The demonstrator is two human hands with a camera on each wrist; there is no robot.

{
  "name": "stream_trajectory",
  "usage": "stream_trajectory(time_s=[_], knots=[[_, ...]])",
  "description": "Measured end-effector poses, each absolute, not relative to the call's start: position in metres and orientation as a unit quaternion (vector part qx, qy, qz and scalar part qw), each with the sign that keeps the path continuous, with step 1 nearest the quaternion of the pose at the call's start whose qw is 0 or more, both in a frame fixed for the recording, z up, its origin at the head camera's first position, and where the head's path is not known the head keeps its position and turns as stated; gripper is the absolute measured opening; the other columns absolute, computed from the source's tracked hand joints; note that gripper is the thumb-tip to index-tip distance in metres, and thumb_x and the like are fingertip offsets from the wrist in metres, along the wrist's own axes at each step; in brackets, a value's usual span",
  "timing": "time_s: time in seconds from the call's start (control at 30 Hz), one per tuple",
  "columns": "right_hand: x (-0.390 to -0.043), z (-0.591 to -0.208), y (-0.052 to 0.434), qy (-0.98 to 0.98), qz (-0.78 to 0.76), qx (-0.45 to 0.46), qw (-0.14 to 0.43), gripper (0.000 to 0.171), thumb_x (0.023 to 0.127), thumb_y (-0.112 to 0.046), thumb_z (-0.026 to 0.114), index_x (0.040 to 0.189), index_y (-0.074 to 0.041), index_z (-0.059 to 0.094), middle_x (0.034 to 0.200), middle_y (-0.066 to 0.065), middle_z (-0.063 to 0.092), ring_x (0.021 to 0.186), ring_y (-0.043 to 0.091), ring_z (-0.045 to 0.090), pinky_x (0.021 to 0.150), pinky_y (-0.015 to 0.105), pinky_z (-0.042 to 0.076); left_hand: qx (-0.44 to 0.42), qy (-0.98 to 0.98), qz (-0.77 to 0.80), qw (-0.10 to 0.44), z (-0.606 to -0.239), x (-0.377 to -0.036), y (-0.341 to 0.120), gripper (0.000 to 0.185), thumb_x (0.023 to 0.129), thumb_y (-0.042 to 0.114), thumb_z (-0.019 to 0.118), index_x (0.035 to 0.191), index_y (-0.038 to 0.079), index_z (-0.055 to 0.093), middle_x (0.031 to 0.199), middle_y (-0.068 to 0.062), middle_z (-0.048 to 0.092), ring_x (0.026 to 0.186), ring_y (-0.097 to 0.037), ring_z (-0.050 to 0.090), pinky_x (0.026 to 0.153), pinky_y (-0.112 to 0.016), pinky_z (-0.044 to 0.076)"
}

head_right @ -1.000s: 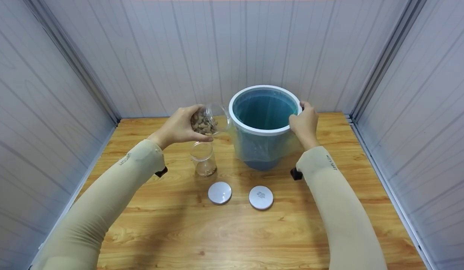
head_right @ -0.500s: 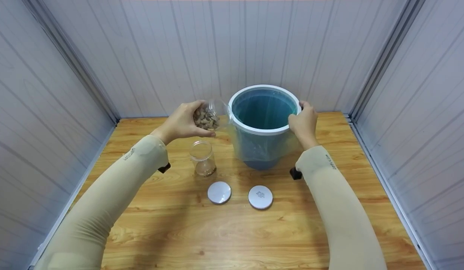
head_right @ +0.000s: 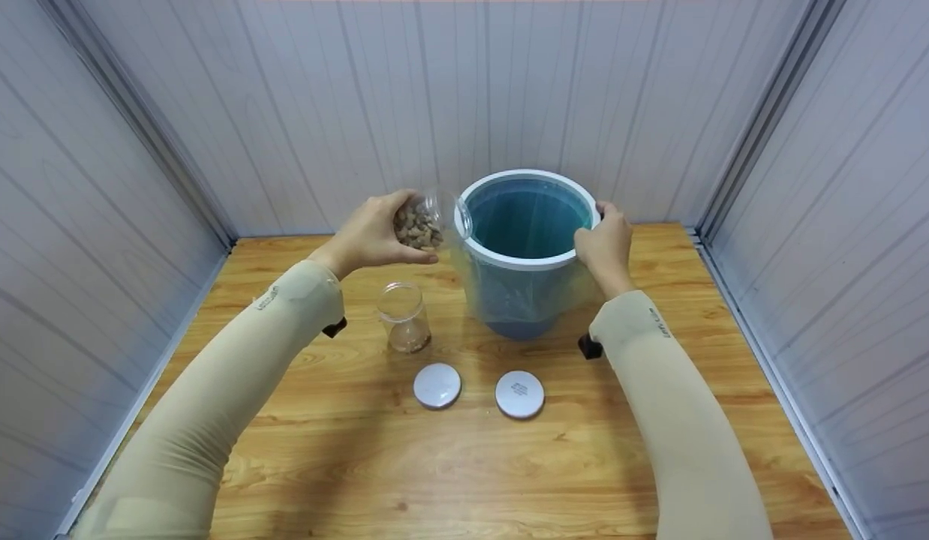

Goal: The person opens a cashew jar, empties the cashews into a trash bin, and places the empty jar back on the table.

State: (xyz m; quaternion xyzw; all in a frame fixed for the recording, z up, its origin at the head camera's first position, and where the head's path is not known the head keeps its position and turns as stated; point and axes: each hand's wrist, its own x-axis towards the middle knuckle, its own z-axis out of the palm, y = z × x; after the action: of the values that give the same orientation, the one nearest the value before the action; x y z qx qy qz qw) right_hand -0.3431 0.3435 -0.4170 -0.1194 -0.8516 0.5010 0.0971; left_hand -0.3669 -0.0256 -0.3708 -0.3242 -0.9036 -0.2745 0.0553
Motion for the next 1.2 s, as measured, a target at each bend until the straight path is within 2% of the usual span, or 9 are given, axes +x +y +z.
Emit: stream_trajectory(time_s=[0.17,0.27,0.4,0.6,0.8,1.0,1.2], knots=[[-0.343,-0.417,0.343,-0.853,0.498,-0.120,0.098,0.067,0.102,0.004,0.049,0.167,0.004,0.032,0.169,0.029,0.040,0.154,0.043,0.045,0.125,0.055,0.042,-0.332,-0.905,-0.258,0.064,-0.370,-0.368,-0.022,0.101,0.076,0.053,0.096,0.157,0.012,0.050,0.132,-0.009,0.072,0.117,-0.026,0.069,0.104,-0.046,0.058],[-0.345,-0.419,0.344,-0.857,0.489,-0.117,0.112,0.067,0.099,0.003,0.050,0.165,0.006,0.037,0.166,0.030,0.046,0.151,0.042,0.048,0.125,0.054,0.043,-0.335,-0.905,-0.252,0.068,-0.369,-0.368,-0.020,0.103,0.077,0.054,0.095,0.159,0.016,0.047,0.134,-0.009,0.072,0.117,-0.028,0.069,0.103,-0.048,0.057],[-0.348,-0.420,0.344,-0.858,0.483,-0.116,0.126,0.067,0.096,0.002,0.051,0.161,0.008,0.042,0.161,0.030,0.050,0.149,0.041,0.051,0.125,0.052,0.044,-0.336,-0.907,-0.245,0.070,-0.367,-0.370,-0.017,0.101,0.078,0.054,0.094,0.159,0.017,0.047,0.136,-0.009,0.071,0.120,-0.028,0.069,0.105,-0.049,0.057],[-0.345,-0.419,0.344,-0.856,0.489,-0.123,0.112,0.067,0.099,0.003,0.051,0.165,0.005,0.038,0.166,0.029,0.046,0.152,0.042,0.048,0.125,0.053,0.042,-0.336,-0.910,-0.229,0.088,-0.363,-0.371,-0.011,0.099,0.080,0.052,0.092,0.160,0.016,0.046,0.140,-0.009,0.068,0.123,-0.028,0.067,0.108,-0.048,0.056],[-0.345,-0.417,0.344,-0.857,0.488,-0.125,0.111,0.067,0.098,0.004,0.050,0.164,0.006,0.037,0.166,0.029,0.045,0.153,0.041,0.047,0.126,0.053,0.041,-0.336,-0.912,-0.216,0.096,-0.360,-0.372,-0.004,0.097,0.081,0.046,0.091,0.160,0.014,0.045,0.149,-0.010,0.062,0.130,-0.028,0.063,0.114,-0.048,0.054],[-0.344,-0.416,0.342,-0.858,0.486,-0.120,0.114,0.067,0.098,0.004,0.050,0.163,0.008,0.038,0.164,0.030,0.047,0.152,0.042,0.047,0.126,0.053,0.041,-0.339,-0.914,-0.192,0.110,-0.357,-0.371,0.000,0.093,0.081,0.044,0.090,0.158,0.016,0.047,0.149,-0.008,0.062,0.132,-0.028,0.058,0.111,-0.048,0.055],[-0.345,-0.417,0.342,-0.861,0.481,-0.117,0.119,0.066,0.097,0.004,0.049,0.162,0.009,0.039,0.163,0.031,0.048,0.151,0.042,0.048,0.126,0.054,0.043,-0.344,-0.918,-0.155,0.127,-0.354,-0.373,0.004,0.093,0.080,0.043,0.090,0.158,0.014,0.048,0.154,-0.007,0.060,0.138,-0.028,0.055,0.117,-0.045,0.052]])
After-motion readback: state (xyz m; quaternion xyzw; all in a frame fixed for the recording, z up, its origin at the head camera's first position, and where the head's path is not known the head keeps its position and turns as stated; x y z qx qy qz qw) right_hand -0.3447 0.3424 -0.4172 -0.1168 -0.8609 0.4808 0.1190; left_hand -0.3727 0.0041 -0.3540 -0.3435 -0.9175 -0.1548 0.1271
